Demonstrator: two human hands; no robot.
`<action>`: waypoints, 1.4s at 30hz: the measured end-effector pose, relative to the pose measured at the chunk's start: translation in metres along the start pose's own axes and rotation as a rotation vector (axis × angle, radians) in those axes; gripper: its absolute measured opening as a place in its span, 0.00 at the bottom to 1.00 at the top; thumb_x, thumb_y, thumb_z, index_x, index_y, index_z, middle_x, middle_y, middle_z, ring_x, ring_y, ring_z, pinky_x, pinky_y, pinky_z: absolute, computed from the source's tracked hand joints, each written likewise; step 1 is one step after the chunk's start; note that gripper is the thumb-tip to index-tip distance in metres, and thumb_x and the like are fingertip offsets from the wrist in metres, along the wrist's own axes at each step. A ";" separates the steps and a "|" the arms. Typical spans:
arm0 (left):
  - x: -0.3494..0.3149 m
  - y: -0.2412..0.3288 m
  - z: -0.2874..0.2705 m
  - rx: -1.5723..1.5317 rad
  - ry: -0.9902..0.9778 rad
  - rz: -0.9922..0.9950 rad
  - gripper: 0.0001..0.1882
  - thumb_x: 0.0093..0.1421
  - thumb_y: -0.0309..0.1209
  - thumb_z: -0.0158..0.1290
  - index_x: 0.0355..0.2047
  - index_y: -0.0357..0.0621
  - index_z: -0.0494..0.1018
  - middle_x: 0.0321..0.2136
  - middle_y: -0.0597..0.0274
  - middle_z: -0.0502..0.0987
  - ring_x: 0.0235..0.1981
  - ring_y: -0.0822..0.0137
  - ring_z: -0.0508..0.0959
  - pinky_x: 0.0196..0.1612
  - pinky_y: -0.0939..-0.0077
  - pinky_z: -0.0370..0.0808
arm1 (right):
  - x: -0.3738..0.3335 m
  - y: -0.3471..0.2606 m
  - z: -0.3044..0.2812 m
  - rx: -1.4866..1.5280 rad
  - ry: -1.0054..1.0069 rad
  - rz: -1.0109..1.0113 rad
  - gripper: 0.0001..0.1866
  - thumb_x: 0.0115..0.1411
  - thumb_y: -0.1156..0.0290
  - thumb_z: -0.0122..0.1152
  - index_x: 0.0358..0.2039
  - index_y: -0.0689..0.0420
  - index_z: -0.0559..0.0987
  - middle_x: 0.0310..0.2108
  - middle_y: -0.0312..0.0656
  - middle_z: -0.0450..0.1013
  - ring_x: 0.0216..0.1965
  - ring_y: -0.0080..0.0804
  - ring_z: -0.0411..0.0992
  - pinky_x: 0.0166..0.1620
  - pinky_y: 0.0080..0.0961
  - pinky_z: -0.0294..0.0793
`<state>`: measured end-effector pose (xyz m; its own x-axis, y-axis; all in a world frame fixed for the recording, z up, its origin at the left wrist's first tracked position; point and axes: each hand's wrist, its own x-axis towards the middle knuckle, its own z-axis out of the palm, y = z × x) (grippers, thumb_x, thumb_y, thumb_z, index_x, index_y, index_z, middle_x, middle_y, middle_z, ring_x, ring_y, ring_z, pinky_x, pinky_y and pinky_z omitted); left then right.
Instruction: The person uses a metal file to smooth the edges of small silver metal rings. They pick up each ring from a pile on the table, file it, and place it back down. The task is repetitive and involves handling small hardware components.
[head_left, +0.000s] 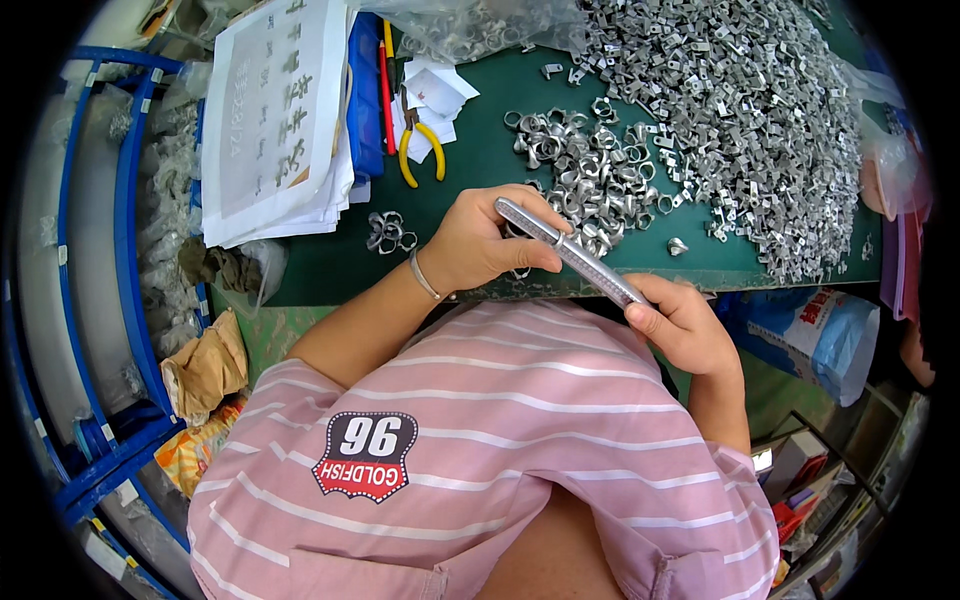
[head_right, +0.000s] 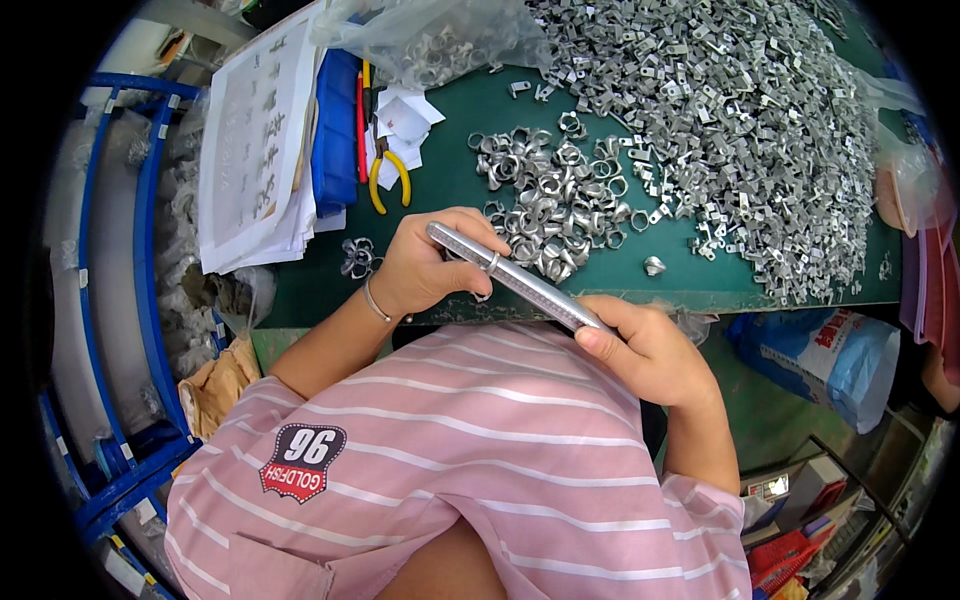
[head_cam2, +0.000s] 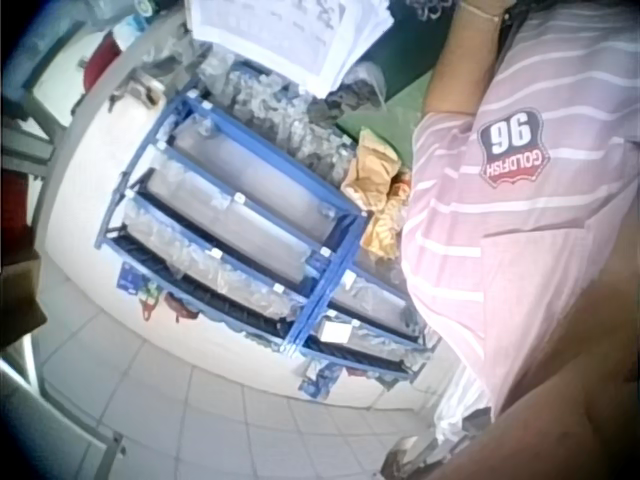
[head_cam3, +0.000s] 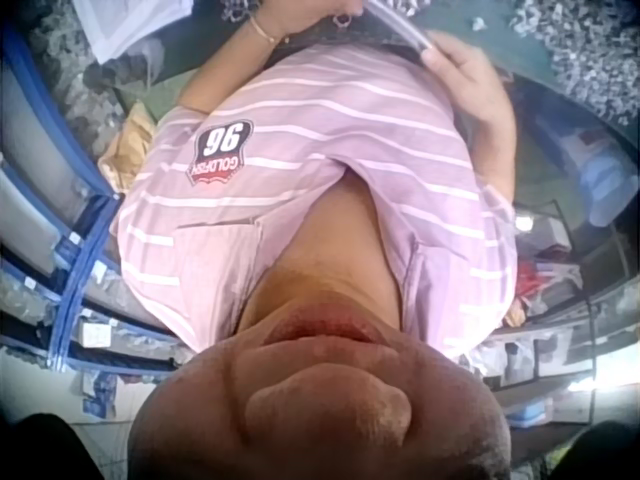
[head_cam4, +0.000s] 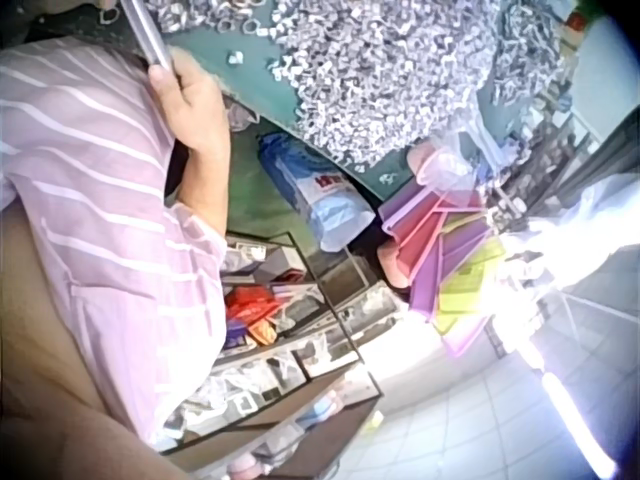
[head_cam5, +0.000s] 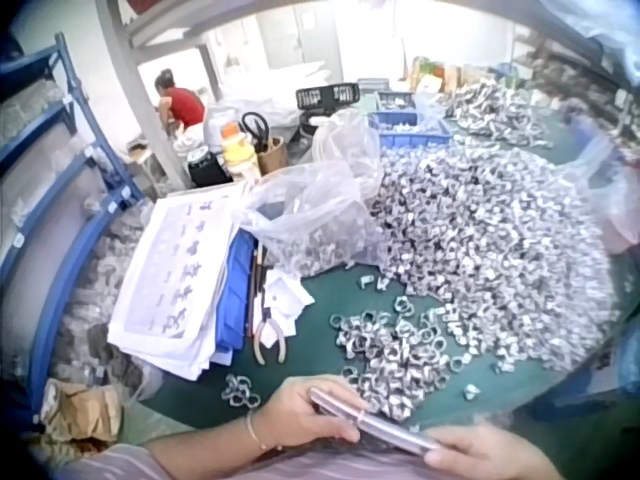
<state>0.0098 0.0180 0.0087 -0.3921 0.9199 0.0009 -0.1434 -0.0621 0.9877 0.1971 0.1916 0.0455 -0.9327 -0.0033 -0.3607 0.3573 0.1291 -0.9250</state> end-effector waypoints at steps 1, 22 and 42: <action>0.000 0.001 0.000 0.009 0.010 -0.002 0.16 0.40 0.25 0.64 0.31 0.36 0.75 0.27 0.61 0.73 0.27 0.74 0.71 0.30 0.84 0.67 | 0.000 0.000 -0.001 -0.013 0.006 -0.014 0.16 0.59 0.64 0.49 0.41 0.63 0.72 0.28 0.39 0.72 0.31 0.23 0.67 0.37 0.21 0.67; 0.134 0.130 -0.108 -0.164 0.822 0.157 0.07 0.50 0.28 0.53 0.24 0.37 0.66 0.21 0.62 0.67 0.16 0.72 0.63 0.17 0.77 0.63 | -0.019 0.003 -0.006 0.339 0.229 -0.003 0.18 0.61 0.61 0.45 0.43 0.62 0.70 0.15 0.32 0.63 0.12 0.13 0.55 0.15 0.12 0.52; -0.011 0.018 -0.036 0.334 0.043 -0.403 0.07 0.46 0.19 0.47 0.28 0.38 0.67 0.25 0.63 0.71 0.22 0.73 0.74 0.24 0.83 0.72 | -0.014 0.016 -0.005 0.369 0.275 0.008 0.19 0.62 0.61 0.43 0.44 0.64 0.69 0.14 0.33 0.62 0.10 0.12 0.53 0.14 0.10 0.50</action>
<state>-0.0213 -0.0078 0.0212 -0.4035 0.8282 -0.3889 0.0039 0.4265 0.9045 0.2160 0.1982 0.0366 -0.8904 0.2663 -0.3692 0.3121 -0.2334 -0.9209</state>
